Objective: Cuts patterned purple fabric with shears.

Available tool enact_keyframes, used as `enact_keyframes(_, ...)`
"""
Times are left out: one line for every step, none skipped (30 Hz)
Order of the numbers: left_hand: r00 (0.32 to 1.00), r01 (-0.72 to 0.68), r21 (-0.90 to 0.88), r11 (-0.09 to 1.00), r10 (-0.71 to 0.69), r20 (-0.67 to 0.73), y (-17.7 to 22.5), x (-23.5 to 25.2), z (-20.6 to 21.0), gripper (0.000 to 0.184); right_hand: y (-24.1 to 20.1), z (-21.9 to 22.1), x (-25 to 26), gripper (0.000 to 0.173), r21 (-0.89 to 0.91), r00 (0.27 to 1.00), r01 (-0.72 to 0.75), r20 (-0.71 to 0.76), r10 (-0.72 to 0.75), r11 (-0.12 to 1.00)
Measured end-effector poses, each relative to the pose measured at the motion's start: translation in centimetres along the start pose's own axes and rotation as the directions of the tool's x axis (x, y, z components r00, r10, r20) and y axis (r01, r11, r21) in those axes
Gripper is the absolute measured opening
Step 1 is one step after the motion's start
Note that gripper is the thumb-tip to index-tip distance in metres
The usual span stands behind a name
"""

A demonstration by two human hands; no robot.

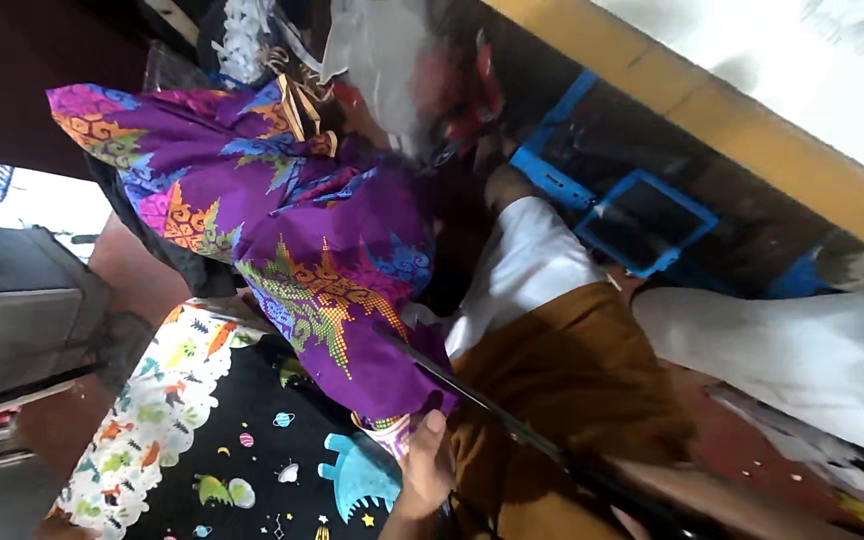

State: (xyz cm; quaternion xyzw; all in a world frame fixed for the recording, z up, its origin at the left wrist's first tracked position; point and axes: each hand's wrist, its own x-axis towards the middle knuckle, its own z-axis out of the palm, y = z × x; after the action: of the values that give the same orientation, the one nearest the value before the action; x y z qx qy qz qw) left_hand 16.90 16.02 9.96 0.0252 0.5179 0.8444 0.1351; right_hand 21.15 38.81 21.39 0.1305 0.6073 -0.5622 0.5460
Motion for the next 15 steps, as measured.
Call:
enact_keyframes(1.000,-0.005,-0.004,1.000,0.005,-0.006,0.0,0.0,0.1,0.020,0.0,0.0,0.0,0.041,0.004,1.000,0.003,-0.004,-0.003,1.000)
enact_keyframes(1.000,-0.009,-0.006,1.000,0.009,-0.013,-0.1,0.0,0.1,0.020,-0.4,-0.1,-0.1,0.038,0.003,1.000,-0.020,-0.005,0.020,1.000)
enact_keyframes(1.000,-0.013,-0.011,1.000,0.013,-0.019,-0.1,0.0,0.1,0.019,-0.1,0.0,-0.1,0.037,0.012,1.000,-0.015,-0.015,0.016,1.000)
enact_keyframes(1.000,-0.018,-0.012,1.000,0.017,-0.020,-0.1,0.0,0.2,0.020,0.1,0.1,0.0,0.036,0.022,1.000,-0.005,-0.020,0.005,1.000)
enact_keyframes(1.000,-0.020,-0.011,1.000,0.020,-0.023,0.0,0.0,0.1,0.020,0.9,0.2,0.1,0.037,0.044,0.999,0.032,-0.033,-0.031,0.999)
enact_keyframes(0.999,-0.025,-0.013,1.000,0.025,-0.027,0.0,0.0,0.1,0.020,1.4,0.3,0.1,0.038,0.063,0.998,0.056,-0.041,-0.053,0.996)
enact_keyframes(0.999,-0.033,-0.017,0.999,0.032,-0.028,0.1,-0.1,0.1,0.020,2.0,0.4,0.2,0.041,0.078,0.996,0.085,-0.043,-0.082,0.993)
enact_keyframes(0.999,-0.040,-0.021,0.999,0.039,-0.036,0.1,-0.1,0.0,0.020,2.7,0.4,0.2,0.048,0.082,0.991,0.130,-0.050,-0.127,0.988)
enact_keyframes(0.998,-0.045,-0.026,0.999,0.044,-0.040,0.2,-0.2,0.0,0.020,3.9,0.5,0.4,0.058,0.079,0.975,0.218,-0.068,-0.213,0.973)
enact_keyframes(0.998,-0.044,-0.029,0.999,0.043,-0.045,0.3,-0.4,-0.1,0.020,5.8,0.8,0.9,0.071,0.067,0.938,0.340,-0.104,-0.332,0.938)
enact_keyframes(0.998,-0.034,-0.026,0.999,0.033,-0.045,0.5,-0.6,-0.2,0.021,6.8,0.9,1.4,0.077,0.064,0.907,0.412,-0.122,-0.403,0.909)
enact_keyframes(0.999,-0.014,-0.028,1.000,0.012,-0.049,0.7,-0.9,-0.3,0.021,7.3,1.0,1.7,0.079,0.071,0.892,0.446,-0.117,-0.436,0.892)
enact_keyframes(0.999,-0.001,-0.034,0.999,0.000,-0.050,0.9,-1.2,-0.5,0.022,7.3,0.9,2.0,0.078,0.075,0.889,0.453,-0.111,-0.444,0.889)
enact_keyframes(0.999,0.004,-0.038,0.999,-0.006,-0.050,1.1,-1.4,-0.7,0.022,6.8,0.7,2.2,0.078,0.073,0.895,0.443,-0.096,-0.436,0.894)
enact_keyframes(0.998,0.002,-0.039,0.999,-0.005,-0.056,1.3,-1.7,-1.0,0.022,5.7,0.4,2.2,0.076,0.070,0.913,0.406,-0.061,-0.403,0.911)
